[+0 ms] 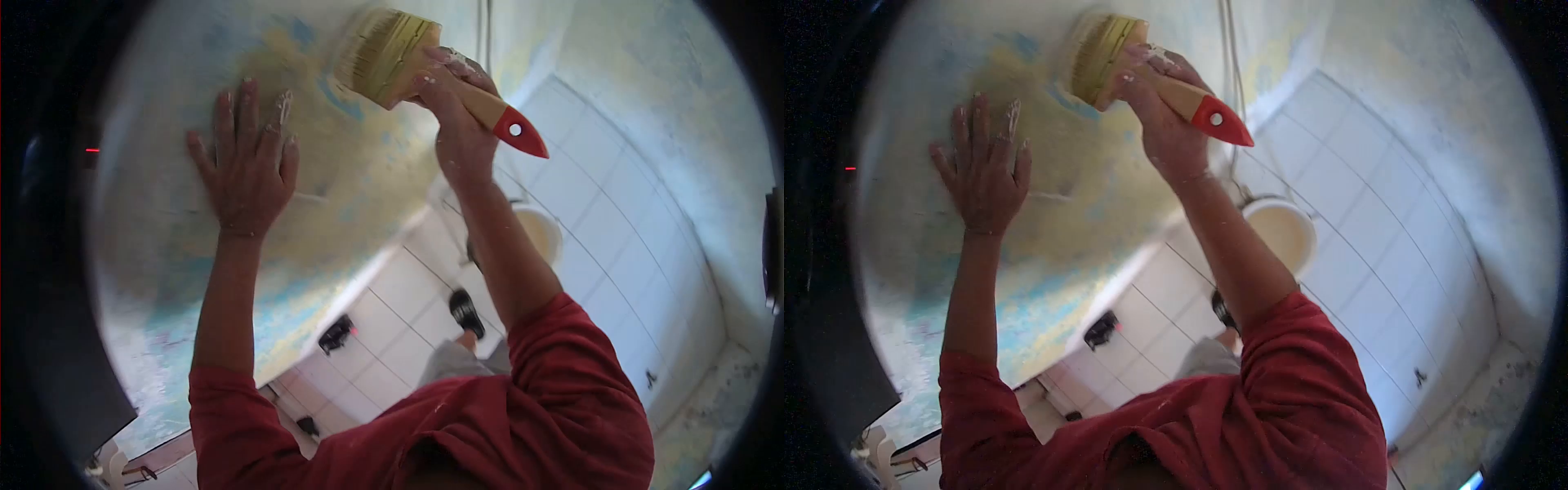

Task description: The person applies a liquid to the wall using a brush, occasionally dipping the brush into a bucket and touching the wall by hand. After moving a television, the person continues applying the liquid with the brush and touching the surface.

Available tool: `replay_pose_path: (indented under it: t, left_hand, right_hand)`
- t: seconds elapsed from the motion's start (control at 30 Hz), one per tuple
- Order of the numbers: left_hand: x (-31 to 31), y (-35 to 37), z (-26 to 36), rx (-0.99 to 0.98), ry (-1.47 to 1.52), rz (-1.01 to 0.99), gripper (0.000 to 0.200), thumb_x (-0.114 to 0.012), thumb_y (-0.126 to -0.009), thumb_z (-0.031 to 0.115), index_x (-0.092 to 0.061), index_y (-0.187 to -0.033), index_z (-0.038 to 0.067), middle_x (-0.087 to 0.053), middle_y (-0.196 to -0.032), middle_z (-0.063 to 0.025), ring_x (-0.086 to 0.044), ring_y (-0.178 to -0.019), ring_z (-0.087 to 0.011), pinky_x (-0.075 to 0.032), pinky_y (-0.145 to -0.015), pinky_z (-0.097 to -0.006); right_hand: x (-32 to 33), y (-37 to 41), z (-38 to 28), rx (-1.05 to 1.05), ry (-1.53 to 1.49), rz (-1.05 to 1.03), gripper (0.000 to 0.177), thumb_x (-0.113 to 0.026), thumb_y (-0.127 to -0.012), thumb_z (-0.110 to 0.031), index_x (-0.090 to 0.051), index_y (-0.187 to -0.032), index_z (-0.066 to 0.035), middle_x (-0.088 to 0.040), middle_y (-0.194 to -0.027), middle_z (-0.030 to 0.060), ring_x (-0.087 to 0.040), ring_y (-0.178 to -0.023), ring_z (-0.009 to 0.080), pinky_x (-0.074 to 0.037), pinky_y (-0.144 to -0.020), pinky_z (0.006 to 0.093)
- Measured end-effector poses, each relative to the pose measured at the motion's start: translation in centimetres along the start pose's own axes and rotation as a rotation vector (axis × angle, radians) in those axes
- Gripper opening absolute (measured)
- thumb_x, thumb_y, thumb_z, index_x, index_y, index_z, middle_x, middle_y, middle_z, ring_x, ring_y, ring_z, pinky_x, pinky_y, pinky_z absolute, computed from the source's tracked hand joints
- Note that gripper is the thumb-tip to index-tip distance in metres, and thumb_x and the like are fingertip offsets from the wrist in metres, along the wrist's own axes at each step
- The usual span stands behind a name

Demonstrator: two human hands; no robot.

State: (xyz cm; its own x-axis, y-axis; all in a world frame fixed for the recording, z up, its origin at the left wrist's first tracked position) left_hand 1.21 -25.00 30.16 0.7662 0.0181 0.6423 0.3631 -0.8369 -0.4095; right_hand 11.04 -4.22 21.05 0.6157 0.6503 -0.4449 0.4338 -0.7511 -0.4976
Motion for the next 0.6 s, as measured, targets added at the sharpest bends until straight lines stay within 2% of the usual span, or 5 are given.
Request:
replay_pose_path:
  t: [0.17,0.27,0.37,0.47,0.6]
  left_hand:
    - [-7.3,7.6,13.9,-0.01,0.695,-0.085,0.058,-0.058,-0.093,0.037,-0.047,-0.147,0.019,-0.036,-0.157,-0.0161,-0.032,-0.146,-0.0332,-0.018,-0.115,-0.0633]
    - [-11.0,14.1,26.2,0.336,1.344,-0.43,0.058,-0.054,-0.098,0.036,-0.043,-0.147,0.008,-0.039,-0.152,-0.0247,-0.038,-0.14,-0.0395,-0.029,-0.116,-0.0483]
    - [-12.0,17.7,37.3,0.636,1.663,-0.672,0.054,-0.048,-0.101,0.036,-0.044,-0.143,0.002,-0.04,-0.148,-0.0298,-0.04,-0.137,-0.0427,-0.034,-0.114,-0.0421]
    - [-10.1,18.2,41.9,0.737,1.63,-0.781,0.042,-0.043,-0.102,0.031,-0.052,-0.129,0.001,-0.049,-0.137,-0.0314,-0.048,-0.125,-0.0476,-0.043,-0.102,-0.0503]
    - [-9.7,18.3,42.0,0.886,1.608,-0.611,0.038,-0.043,-0.102,0.029,-0.054,-0.125,0.002,-0.056,-0.123,-0.0302,-0.054,-0.114,-0.0489,-0.044,-0.095,-0.0528]
  right_hand:
    - [13.8,8.9,1.0,-0.538,0.129,-0.003,0.037,-0.068,-0.088,-0.005,-0.062,-0.123,0.003,-0.065,-0.122,0.0109,-0.062,-0.109,0.019,-0.052,-0.093,0.0318]
    - [20.9,13.0,0.4,-0.698,0.321,-0.081,0.035,-0.068,-0.089,-0.01,-0.064,-0.122,0.001,-0.068,-0.118,0.011,-0.064,-0.106,0.0175,-0.053,-0.089,0.0311]
    - [24.6,15.8,2.1,-0.86,0.751,-0.464,0.035,-0.07,-0.087,-0.015,-0.066,-0.119,-0.002,-0.071,-0.112,0.0123,-0.069,-0.098,0.0207,-0.054,-0.087,0.0322]
    - [24.4,16.8,3.4,-0.683,1.015,-0.899,0.031,-0.068,-0.084,-0.022,-0.068,-0.113,-0.01,-0.071,-0.104,0.0147,-0.068,-0.091,0.0358,-0.055,-0.082,0.0415]
    - [25.0,18.2,5.8,-0.762,1.087,-1.01,0.029,-0.065,-0.085,-0.021,-0.067,-0.112,-0.011,-0.071,-0.1,0.0141,-0.068,-0.091,0.0359,-0.055,-0.078,0.044]
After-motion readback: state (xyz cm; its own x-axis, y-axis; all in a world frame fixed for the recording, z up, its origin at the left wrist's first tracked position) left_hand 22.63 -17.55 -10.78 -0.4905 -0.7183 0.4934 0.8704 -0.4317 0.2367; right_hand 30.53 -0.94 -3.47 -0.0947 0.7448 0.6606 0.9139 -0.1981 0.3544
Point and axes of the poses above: each hand's wrist, its own y-axis away from the middle knuckle, its own x-axis out of the back of the hand, z = x × y, the point moved 6 cm from there along -y, towards the middle knuckle
